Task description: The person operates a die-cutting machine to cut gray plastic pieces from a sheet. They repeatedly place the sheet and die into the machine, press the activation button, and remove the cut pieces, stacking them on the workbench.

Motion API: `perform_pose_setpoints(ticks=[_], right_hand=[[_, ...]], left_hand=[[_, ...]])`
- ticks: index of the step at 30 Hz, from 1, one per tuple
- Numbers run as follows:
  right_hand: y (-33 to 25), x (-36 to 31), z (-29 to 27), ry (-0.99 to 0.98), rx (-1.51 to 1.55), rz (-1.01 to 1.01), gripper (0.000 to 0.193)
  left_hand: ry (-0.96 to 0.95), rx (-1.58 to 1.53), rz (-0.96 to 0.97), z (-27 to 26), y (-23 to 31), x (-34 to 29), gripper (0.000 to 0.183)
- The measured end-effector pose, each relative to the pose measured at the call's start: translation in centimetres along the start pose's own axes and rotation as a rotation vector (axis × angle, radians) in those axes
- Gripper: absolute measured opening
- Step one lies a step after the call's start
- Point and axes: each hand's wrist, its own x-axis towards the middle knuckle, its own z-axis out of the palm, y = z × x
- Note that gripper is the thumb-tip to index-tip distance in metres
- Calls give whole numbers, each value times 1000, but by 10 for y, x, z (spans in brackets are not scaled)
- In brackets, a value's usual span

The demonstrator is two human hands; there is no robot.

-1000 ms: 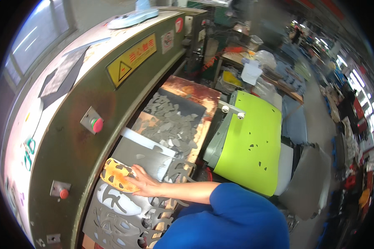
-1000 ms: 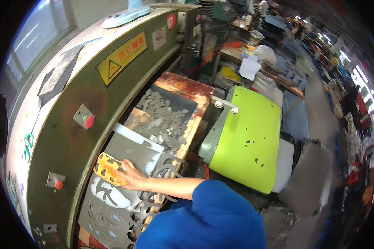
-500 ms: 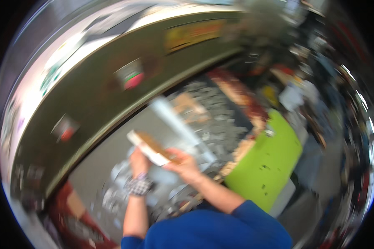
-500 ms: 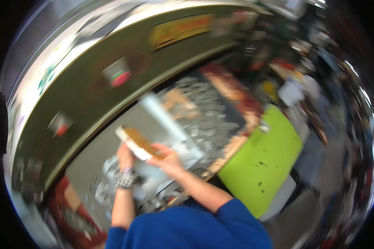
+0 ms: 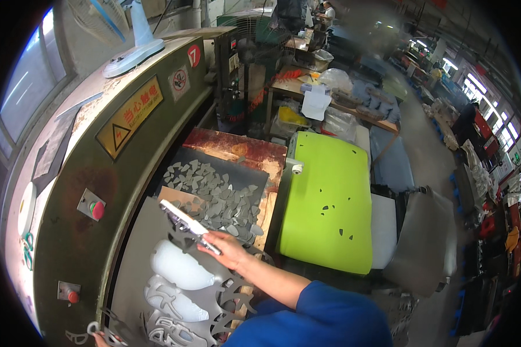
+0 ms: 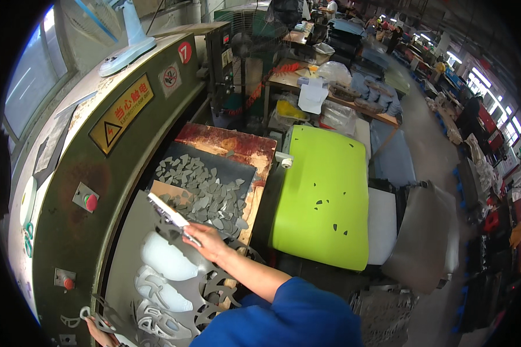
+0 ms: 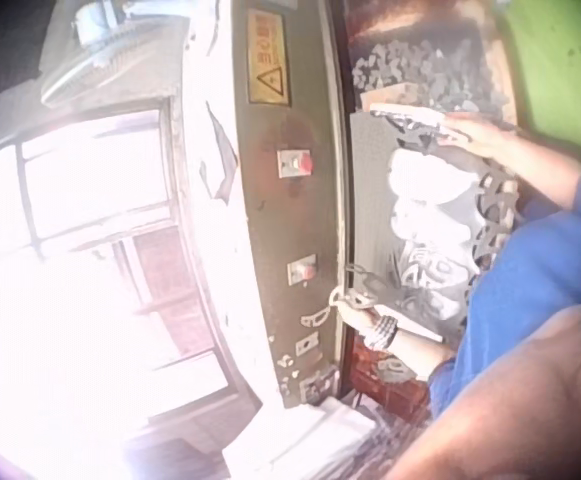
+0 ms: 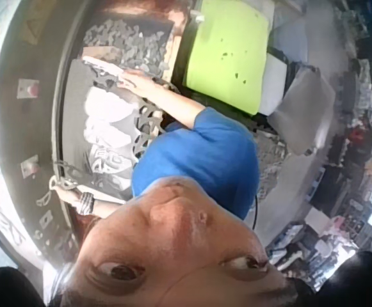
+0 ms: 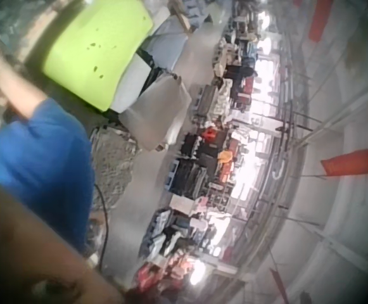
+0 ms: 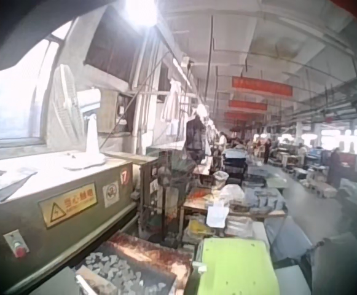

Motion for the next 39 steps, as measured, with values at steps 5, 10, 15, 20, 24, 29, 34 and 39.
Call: perform_pose_setpoints(ticks=[5,10,15,20,24,29,34,39], right_hand=[[-15,-18,-6,16,-736,-280,56],[-16,-44,-21,-42,-445,-430,53],[-34,-42,-50,-148,621,49,69],[-64,-38,-76,46,1080,206,80],[-70,-31,-82,42,921,124,82],[-50,-40,-69,14,-113,-310,56],[-22,-63,-40,16,-975,-506,48],[19,-58,-22,-327,-1785,-949,68]], left_hand=[[-210,201,205,-16,-8,-54,41],[-22,216,229,-56,-3,-90,24],[-16,-157,260,-73,-5,-125,27],[44,43,23,-55,-68,-135,31],[49,560,-215,-67,-118,-157,31],[222,1238,185,-79,-103,-160,46],[243,1264,278,-18,-64,-141,49],[-82,1028,605,57,-77,-134,50]])
